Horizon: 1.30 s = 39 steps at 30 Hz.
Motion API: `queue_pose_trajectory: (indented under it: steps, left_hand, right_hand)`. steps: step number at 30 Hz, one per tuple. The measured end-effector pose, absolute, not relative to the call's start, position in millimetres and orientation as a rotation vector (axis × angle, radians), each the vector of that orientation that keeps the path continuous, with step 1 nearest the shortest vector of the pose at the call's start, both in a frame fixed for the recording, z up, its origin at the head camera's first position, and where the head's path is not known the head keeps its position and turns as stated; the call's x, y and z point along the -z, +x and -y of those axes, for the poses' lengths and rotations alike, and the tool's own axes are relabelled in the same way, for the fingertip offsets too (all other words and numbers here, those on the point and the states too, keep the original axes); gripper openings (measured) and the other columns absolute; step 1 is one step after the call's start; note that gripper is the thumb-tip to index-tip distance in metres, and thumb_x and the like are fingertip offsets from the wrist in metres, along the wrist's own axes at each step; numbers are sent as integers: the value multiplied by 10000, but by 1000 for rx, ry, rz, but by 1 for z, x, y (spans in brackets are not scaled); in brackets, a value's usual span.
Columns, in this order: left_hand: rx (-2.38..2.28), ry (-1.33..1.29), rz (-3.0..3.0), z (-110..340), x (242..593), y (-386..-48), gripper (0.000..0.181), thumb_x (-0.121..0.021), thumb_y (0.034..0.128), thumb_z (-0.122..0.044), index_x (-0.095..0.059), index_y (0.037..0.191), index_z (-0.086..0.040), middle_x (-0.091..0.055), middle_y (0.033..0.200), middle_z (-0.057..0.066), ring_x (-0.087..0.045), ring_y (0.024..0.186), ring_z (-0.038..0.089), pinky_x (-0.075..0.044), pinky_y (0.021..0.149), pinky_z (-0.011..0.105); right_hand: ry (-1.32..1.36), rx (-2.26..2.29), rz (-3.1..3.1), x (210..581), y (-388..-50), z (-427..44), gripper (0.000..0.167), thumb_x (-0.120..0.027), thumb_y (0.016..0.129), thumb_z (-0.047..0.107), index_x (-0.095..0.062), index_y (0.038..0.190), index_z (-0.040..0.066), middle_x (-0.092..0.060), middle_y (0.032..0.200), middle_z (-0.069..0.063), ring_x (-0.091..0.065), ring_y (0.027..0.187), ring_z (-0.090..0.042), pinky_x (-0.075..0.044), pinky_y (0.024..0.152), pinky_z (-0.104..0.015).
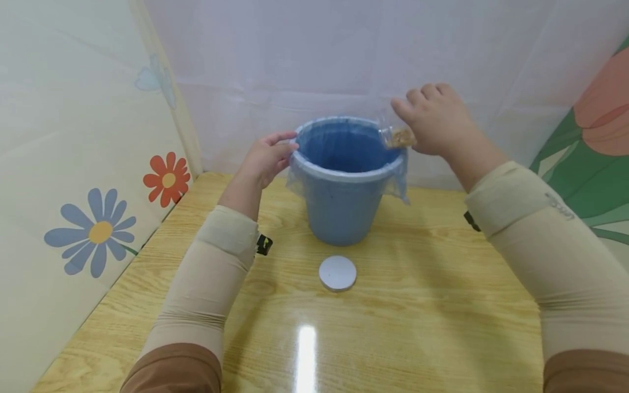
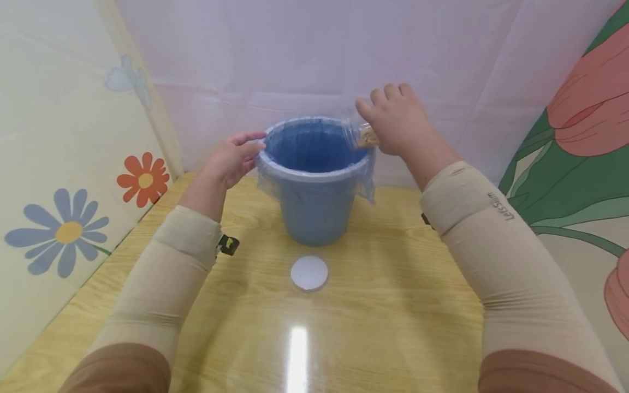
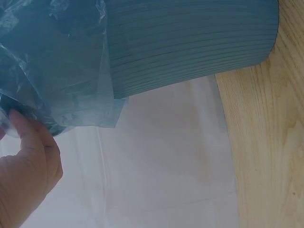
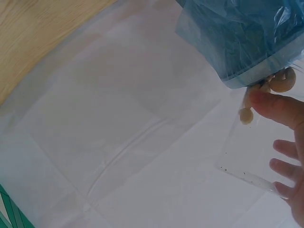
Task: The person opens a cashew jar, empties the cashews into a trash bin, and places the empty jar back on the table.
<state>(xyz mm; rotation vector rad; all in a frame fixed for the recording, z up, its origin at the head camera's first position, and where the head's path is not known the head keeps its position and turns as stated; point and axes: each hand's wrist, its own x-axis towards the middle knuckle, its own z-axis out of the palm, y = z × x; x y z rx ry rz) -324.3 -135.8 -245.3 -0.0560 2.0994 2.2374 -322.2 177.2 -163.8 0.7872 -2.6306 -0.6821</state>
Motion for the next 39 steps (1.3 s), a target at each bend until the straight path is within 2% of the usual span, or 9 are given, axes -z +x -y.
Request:
queue_pose_trajectory:
  steps: [10, 16, 24, 39]
  left_hand:
    - [-2199, -57, -2135, 136, 245, -324, 382, -609, 878, -107, -555, 1251, -165, -495, 1276, 42, -537, 1095, 158, -453, 929, 272]
    - [-2203, -61, -2131, 135, 245, -325, 382, -619, 871, -113, -561, 1244, -169, -497, 1275, 38, -542, 1090, 155, -457, 925, 274]
    - [-2192, -44, -2137, 135, 244, -323, 382, -614, 876, -122, -554, 1249, -174, -497, 1277, 36, -540, 1094, 153, -454, 930, 278]
    - [-2215, -56, -2119, 134, 244, -322, 394, -599, 881, -87, -542, 1266, -143, -508, 1258, 56, -546, 1082, 164, -464, 912, 269]
  right_hand:
    - [833, 687, 2610, 161, -321, -178, 826, -732, 749, 244, -246, 1384, 39, -366, 1286, -276, -326, 1171, -470, -227, 1018, -598]
    - [865, 745, 2601, 159, -320, -178, 796, -743, 740, 239, -272, 1347, 33, -381, 1254, -277, -332, 1156, -470, -227, 1018, -598]
    - [839, 661, 2626, 161, -321, -181, 849, -761, 712, 268, -271, 1365, 35, -376, 1271, -288, -332, 1157, -484, -229, 1006, -606]
    - [847, 737, 2591, 159, -316, -175, 854, -759, 728, 233, -244, 1386, 54, -372, 1276, -271, -319, 1178, -459, -212, 1028, -594]
